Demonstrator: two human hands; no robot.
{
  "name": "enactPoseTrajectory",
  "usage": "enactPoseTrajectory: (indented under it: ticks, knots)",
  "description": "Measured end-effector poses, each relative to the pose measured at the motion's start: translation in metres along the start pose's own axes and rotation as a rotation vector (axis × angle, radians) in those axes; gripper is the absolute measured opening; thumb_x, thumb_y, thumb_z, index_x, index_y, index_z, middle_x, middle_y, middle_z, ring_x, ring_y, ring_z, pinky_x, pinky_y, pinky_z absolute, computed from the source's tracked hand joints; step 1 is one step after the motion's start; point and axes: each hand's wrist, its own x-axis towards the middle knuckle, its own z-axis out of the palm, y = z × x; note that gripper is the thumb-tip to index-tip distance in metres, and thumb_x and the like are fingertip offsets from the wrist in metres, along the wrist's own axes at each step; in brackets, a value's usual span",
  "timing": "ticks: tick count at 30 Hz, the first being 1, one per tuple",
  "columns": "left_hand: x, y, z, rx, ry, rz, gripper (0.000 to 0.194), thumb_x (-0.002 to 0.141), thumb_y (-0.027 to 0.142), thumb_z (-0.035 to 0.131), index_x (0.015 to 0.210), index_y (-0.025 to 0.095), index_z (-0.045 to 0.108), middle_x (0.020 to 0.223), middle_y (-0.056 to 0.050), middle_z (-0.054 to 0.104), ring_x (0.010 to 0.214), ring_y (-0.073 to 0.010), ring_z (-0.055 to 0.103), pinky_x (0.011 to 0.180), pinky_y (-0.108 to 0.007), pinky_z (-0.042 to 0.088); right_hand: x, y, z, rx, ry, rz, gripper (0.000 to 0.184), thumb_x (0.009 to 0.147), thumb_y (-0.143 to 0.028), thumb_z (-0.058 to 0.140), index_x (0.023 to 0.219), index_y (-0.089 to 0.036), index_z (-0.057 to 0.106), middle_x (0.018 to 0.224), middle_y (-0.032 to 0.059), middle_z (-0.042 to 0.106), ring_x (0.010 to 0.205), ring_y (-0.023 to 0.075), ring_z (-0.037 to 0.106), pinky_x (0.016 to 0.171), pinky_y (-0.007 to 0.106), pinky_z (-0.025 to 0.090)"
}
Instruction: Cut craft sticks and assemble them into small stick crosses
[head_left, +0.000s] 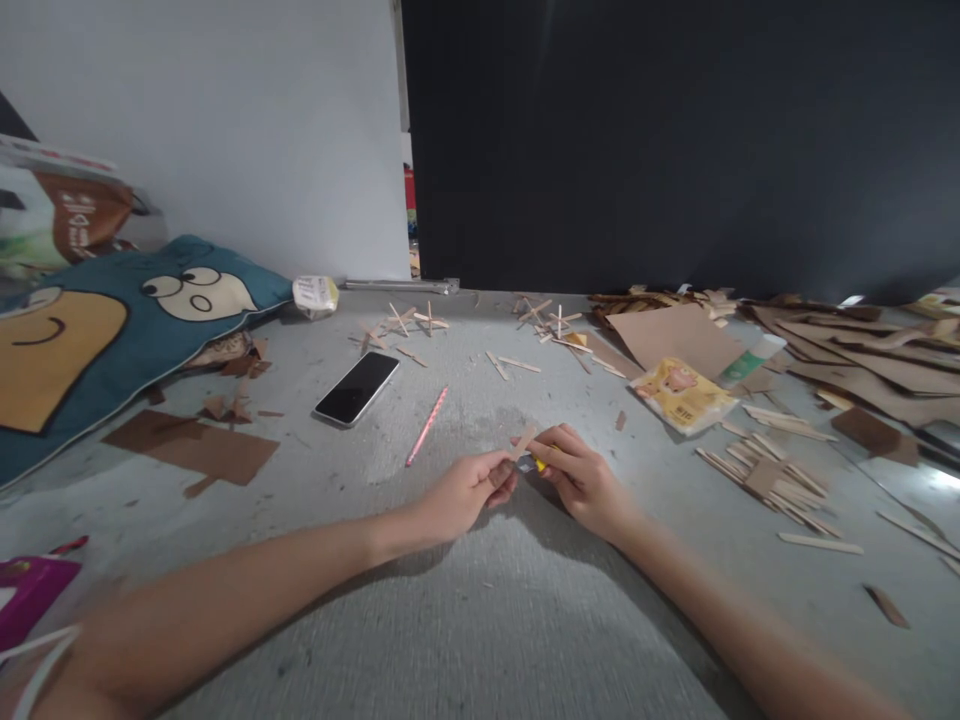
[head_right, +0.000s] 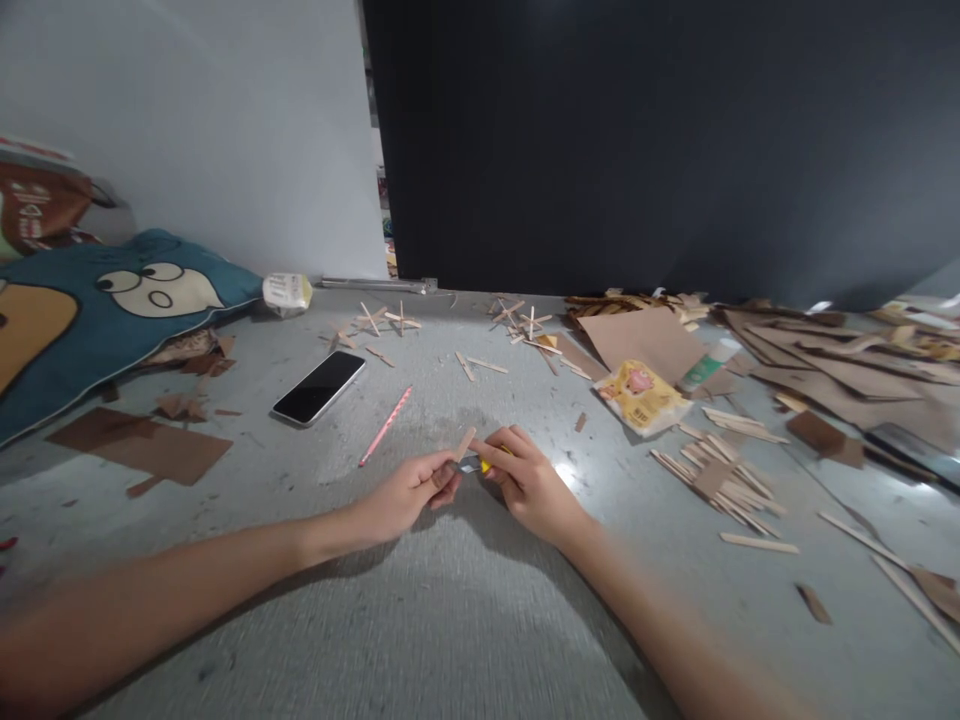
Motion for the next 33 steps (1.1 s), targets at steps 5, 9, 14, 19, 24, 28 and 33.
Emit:
enactPoseTrajectory:
  ticks: [5,9,14,19,24,28,33]
  knots:
    - [-0.0007,0.0025,-0.0002,-0.020,-0.015,0.011,0.048,0.104,0.063,0.041,0.087,0.020,0.050,0.071,0.005,0.041,0.061,-0.0114,0.034,0.060,-0.027,0.026,0.0005,-0.0012,-0.0007,-0.006,0.004,-0.011,0.051,0.103,-0.008,0.046,0.146,-0.032,0.060,0.099,0.0086,0.065,0.090,0.0235,0.056,0.077,0.036,0.052]
    - [-0.0022,0.0068,-0.0001,-0.039,-0.007,0.016,0.052,0.101,0.069,0.041,0.085,0.020,0.049,0.069,0.005,0.040,0.061,-0.0119,0.034,0.060,-0.027,0.026,0.0000,-0.0003,-0.0007,-0.007,0.014,-0.002,0.052,0.102,-0.007,0.045,0.145,-0.033,0.060,0.099,0.0080,0.065,0.089,0.0226,0.057,0.077,0.035,0.052]
    - [-0.0013,0.0081,0.0026,-0.052,0.010,0.005,0.053,0.100,0.071,0.043,0.087,0.020,0.051,0.070,0.005,0.041,0.062,-0.0118,0.034,0.059,-0.026,0.026,-0.0001,0.0002,0.0003,-0.019,0.024,-0.007,0.049,0.103,-0.009,0.046,0.144,-0.032,0.061,0.097,0.0081,0.065,0.088,0.0228,0.057,0.076,0.036,0.052]
    - [0.0002,0.0096,0.0056,-0.074,0.014,0.001,0.058,0.095,0.076,0.047,0.090,0.019,0.054,0.070,0.005,0.041,0.060,-0.0110,0.032,0.057,-0.025,0.026,0.0007,-0.0023,0.0015,-0.032,0.023,-0.011,0.050,0.102,-0.008,0.045,0.144,-0.030,0.061,0.098,0.0090,0.065,0.089,0.0230,0.057,0.076,0.036,0.053]
    - [-0.0002,0.0066,0.0045,-0.105,0.043,-0.001,0.058,0.095,0.074,0.050,0.095,0.017,0.060,0.072,0.004,0.042,0.061,-0.0107,0.032,0.058,-0.024,0.027,0.0013,-0.0012,0.0013,-0.052,0.046,-0.008,0.047,0.103,-0.011,0.045,0.142,-0.030,0.063,0.096,0.0085,0.064,0.089,0.0225,0.058,0.077,0.037,0.054]
    - [-0.0005,0.0053,0.0044,-0.114,0.059,0.015,0.056,0.096,0.073,0.050,0.090,0.018,0.060,0.072,0.003,0.042,0.062,-0.0113,0.034,0.059,-0.025,0.027,0.0012,0.0002,0.0015,-0.067,0.059,-0.007,0.045,0.104,-0.013,0.045,0.141,-0.030,0.064,0.094,0.0082,0.063,0.085,0.0219,0.057,0.077,0.038,0.055]
    - [0.0006,0.0075,0.0071,-0.130,0.069,-0.011,0.060,0.090,0.080,0.052,0.083,0.020,0.052,0.071,0.003,0.041,0.062,-0.0115,0.032,0.056,-0.026,0.024,0.0007,-0.0009,0.0043,-0.078,0.073,0.004,0.045,0.103,-0.013,0.045,0.141,-0.030,0.064,0.097,0.0091,0.063,0.088,0.0227,0.058,0.077,0.038,0.055]
